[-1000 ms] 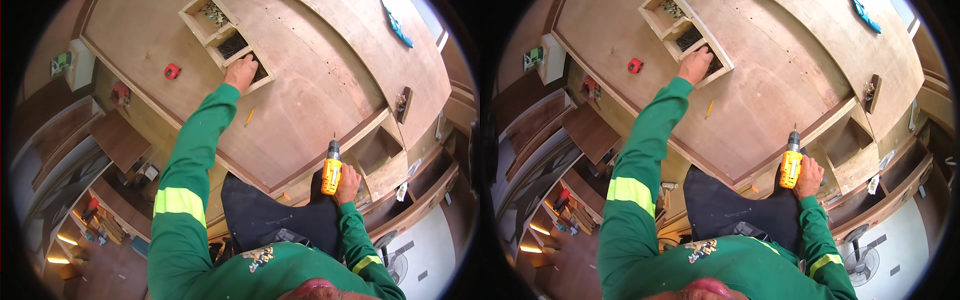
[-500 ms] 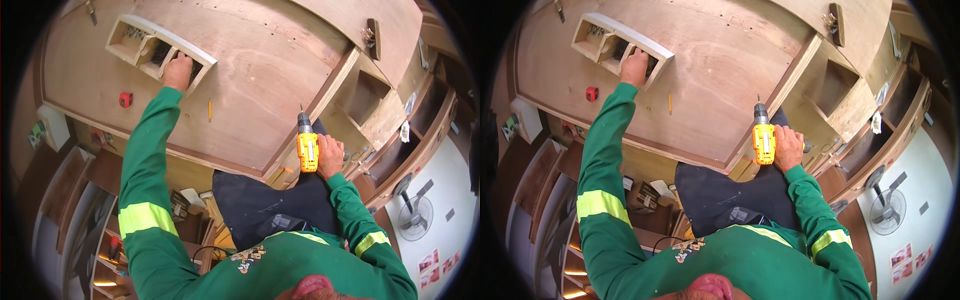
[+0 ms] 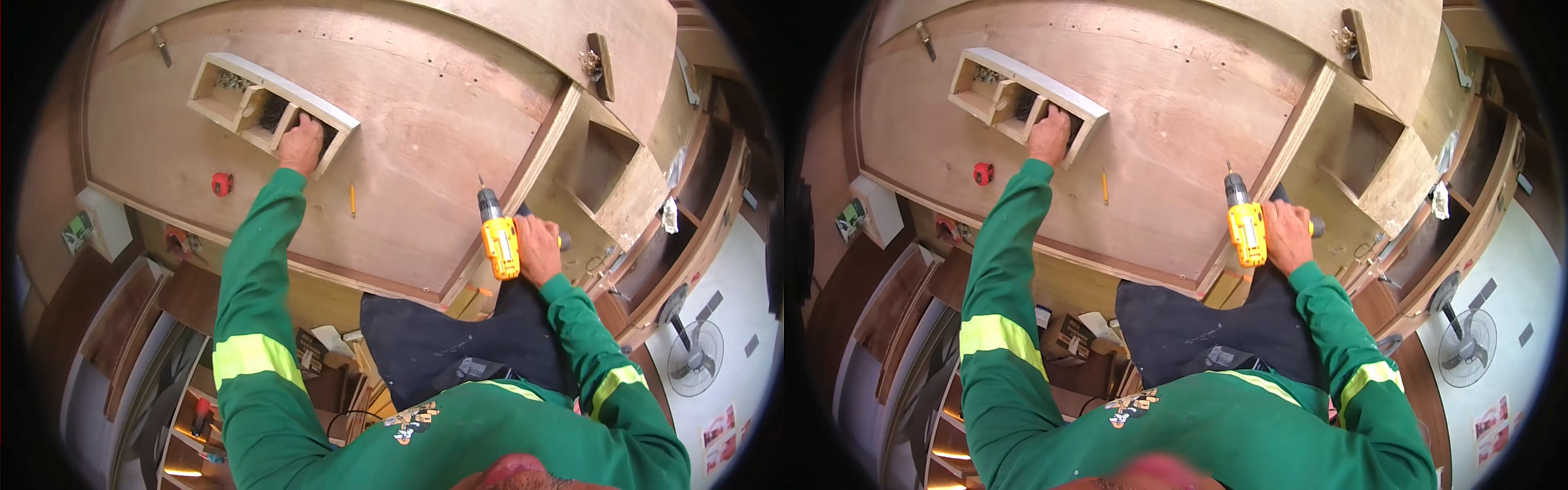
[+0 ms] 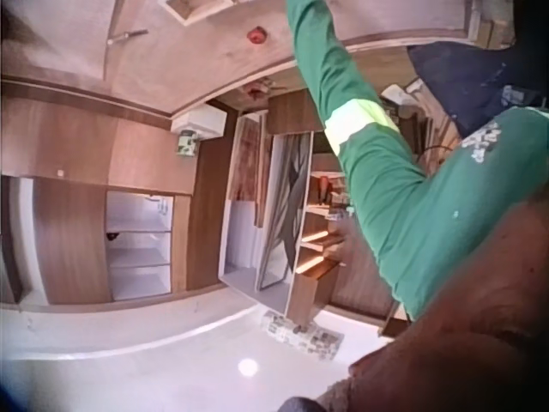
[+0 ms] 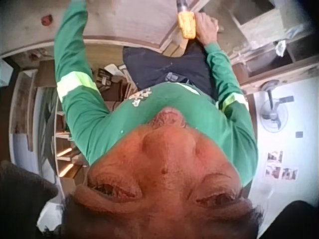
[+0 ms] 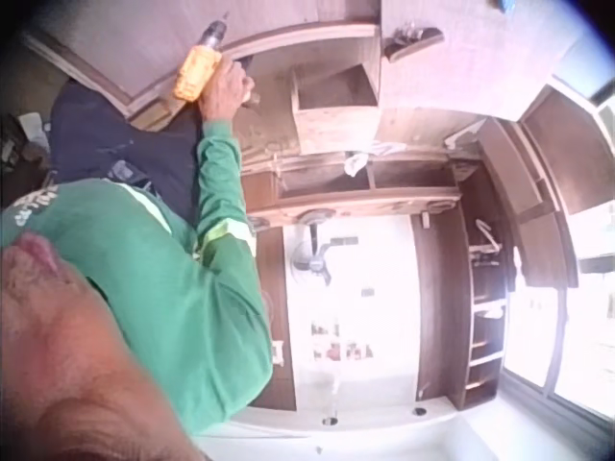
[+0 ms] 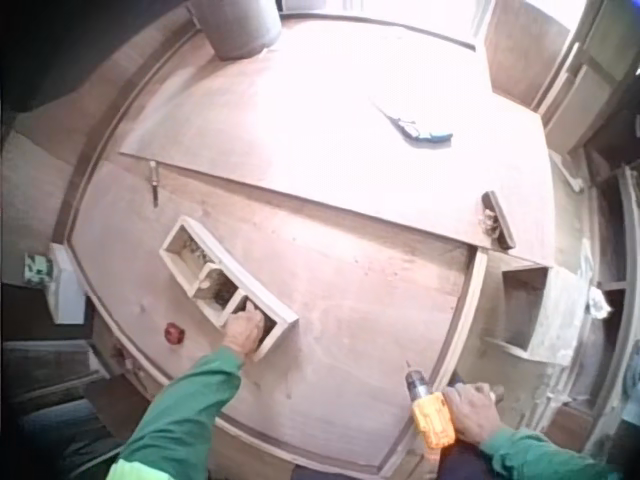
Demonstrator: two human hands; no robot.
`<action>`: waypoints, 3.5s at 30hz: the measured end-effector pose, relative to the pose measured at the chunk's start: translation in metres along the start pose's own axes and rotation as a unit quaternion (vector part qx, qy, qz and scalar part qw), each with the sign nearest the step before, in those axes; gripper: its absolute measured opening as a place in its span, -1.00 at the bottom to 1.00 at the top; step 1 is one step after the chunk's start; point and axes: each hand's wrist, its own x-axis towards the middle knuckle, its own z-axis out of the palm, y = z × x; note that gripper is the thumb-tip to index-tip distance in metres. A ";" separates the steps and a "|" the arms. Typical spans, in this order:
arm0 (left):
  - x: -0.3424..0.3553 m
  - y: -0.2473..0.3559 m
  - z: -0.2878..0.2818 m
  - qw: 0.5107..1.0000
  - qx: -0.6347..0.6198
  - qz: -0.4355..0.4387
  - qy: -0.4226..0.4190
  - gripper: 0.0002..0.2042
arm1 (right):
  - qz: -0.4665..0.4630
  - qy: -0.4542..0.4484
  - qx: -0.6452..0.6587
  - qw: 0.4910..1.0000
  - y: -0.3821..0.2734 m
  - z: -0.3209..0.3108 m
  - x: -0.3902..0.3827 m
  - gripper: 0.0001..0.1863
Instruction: The person measures a wooden board with a tape measure, marks it with a pencil, and drills holes into the wood using a power drill.
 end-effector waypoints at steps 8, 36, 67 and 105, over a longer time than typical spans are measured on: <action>0.011 0.002 0.017 0.989 -0.069 -0.045 0.123 -0.94 | -0.057 0.020 -0.043 0.997 0.014 0.033 0.141 -0.57; -0.144 -0.167 0.118 0.920 -0.252 -0.229 0.194 -0.20 | -0.361 0.083 -0.010 0.929 -0.189 0.141 0.194 -0.67; 0.040 0.103 -0.115 0.943 -0.296 0.150 -0.035 -0.59 | 0.246 0.155 0.659 0.693 0.019 -0.001 0.100 -0.70; 0.193 0.092 -0.074 0.969 -0.205 0.099 0.094 -0.75 | 0.535 0.319 0.324 0.712 0.086 0.124 0.140 -0.31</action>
